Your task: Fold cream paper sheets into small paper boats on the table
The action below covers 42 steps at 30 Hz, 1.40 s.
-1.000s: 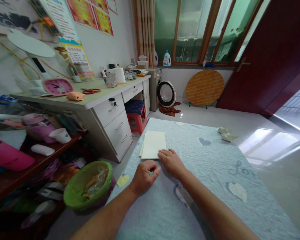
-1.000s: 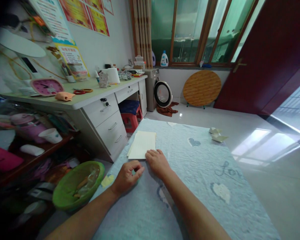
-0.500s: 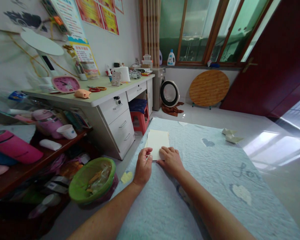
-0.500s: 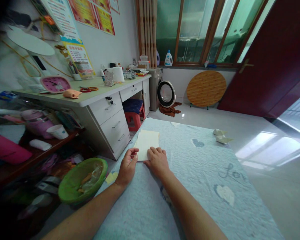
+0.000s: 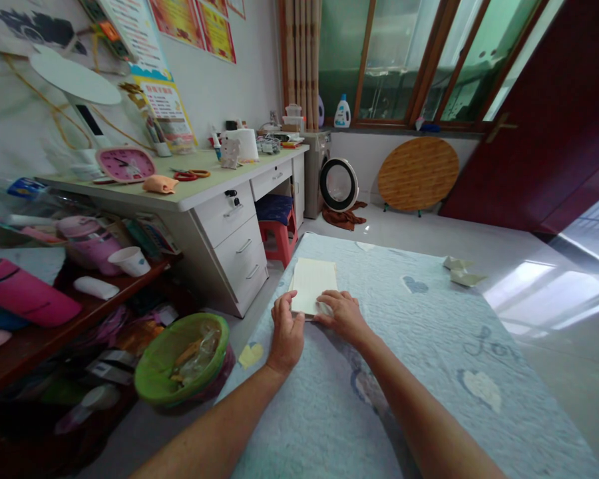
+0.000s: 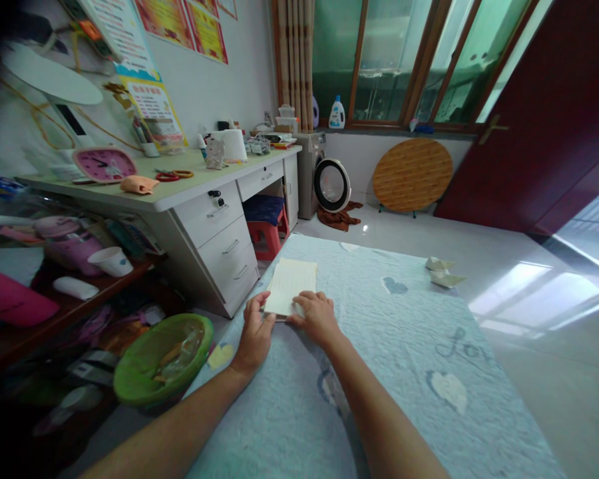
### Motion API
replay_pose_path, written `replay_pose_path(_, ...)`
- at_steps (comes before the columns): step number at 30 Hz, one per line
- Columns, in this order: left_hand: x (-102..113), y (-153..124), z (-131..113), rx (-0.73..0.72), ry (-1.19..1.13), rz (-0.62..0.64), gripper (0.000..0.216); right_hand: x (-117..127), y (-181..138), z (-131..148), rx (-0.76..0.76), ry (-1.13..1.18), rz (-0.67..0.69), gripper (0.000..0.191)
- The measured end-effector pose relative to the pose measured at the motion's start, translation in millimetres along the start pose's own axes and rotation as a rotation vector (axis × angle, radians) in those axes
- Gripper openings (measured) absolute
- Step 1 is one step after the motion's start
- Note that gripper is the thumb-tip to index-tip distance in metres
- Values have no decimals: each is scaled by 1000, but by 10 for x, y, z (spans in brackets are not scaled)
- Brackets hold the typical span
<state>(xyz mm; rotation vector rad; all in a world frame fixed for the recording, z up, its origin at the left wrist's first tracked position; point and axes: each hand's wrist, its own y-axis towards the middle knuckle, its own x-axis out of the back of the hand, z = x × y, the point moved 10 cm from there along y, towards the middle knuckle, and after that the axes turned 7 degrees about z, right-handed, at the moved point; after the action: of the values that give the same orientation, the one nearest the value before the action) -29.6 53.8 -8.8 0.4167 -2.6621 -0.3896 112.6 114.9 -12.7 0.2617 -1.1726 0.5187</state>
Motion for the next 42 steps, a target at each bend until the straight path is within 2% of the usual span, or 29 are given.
replay_pose_path(6, -123, -8, 52, 25, -96, 70, 43, -42, 21, -38, -7, 15, 7, 44)
replay_pose_path(10, -124, -12, 45, 22, -90, 71, 44, -42, 14, 7, 3, 1, -1, 50)
replay_pose_path(18, -115, -17, 35, 28, -53, 72, 45, -52, 68, -42, -13, 50, 14, 46)
replay_pose_path(22, -117, -26, -8, 15, -22, 76, 45, -24, 75, -60, -16, 115, 4, 39)
replay_pose_path(26, -34, -64, -112, -38, 47, -3, 48, 23, 57, -80, -31, 211, -63, 16)
replay_pose_path(29, 2, -104, -229, -116, 98, -44, 50, 60, 22, -155, -72, 317, -159, 17)
replay_pose_path(31, -91, -115, -305, -177, 174, 37, 48, 68, -13, -239, -105, 412, -230, 20)
replay_pose_path(35, -483, -177, -359, -271, 436, 371, 48, 45, -101, -449, -168, 620, -352, 32)
replay_pose_path(37, -634, -231, -349, -304, 554, 494, 53, 35, -161, -560, -208, 695, -399, 33)
replay_pose_path(42, -820, -323, -320, -357, 714, 645, 48, 60, -352, -798, -320, 785, -484, 28)
